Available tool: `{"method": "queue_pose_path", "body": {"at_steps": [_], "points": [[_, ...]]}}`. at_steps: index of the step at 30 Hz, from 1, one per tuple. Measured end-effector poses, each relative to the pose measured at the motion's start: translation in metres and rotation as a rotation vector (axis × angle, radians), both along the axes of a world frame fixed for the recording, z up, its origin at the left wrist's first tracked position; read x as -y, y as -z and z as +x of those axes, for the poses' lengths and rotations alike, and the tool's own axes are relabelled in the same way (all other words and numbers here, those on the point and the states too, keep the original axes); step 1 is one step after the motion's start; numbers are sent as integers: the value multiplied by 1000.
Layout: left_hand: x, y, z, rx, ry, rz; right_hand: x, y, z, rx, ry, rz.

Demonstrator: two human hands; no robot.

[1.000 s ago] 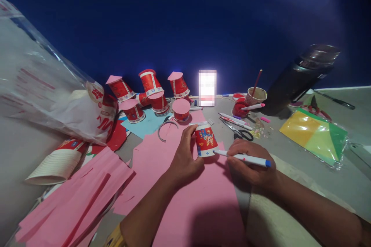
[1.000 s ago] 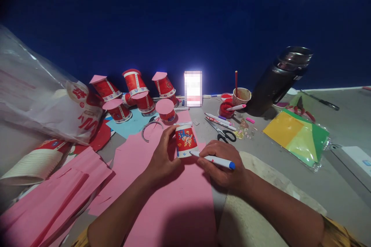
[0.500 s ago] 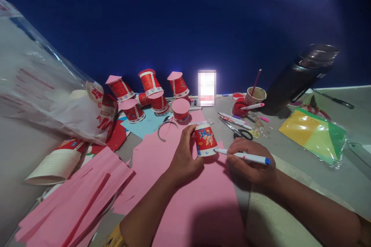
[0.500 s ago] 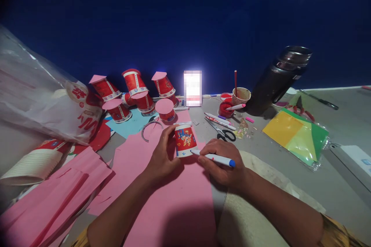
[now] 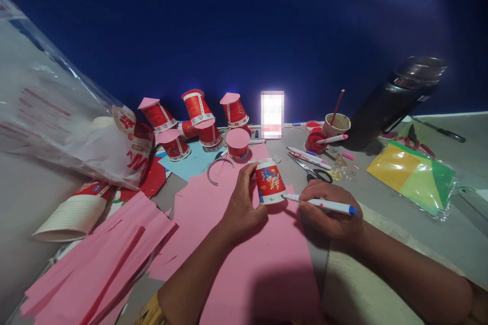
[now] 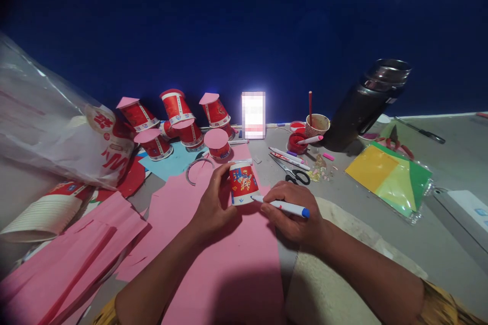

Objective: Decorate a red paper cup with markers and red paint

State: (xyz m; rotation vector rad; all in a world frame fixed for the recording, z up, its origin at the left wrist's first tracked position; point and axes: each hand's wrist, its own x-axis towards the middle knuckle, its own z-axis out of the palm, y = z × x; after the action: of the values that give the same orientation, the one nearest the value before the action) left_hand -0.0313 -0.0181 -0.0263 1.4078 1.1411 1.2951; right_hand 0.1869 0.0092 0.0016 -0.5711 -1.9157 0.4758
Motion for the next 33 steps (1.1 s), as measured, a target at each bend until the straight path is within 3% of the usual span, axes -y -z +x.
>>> {"method": "queue_pose_path", "body": {"at_steps": [33], "points": [[2,0,0,-28,-4,10,-1,2,0,3,-1,6]]}}
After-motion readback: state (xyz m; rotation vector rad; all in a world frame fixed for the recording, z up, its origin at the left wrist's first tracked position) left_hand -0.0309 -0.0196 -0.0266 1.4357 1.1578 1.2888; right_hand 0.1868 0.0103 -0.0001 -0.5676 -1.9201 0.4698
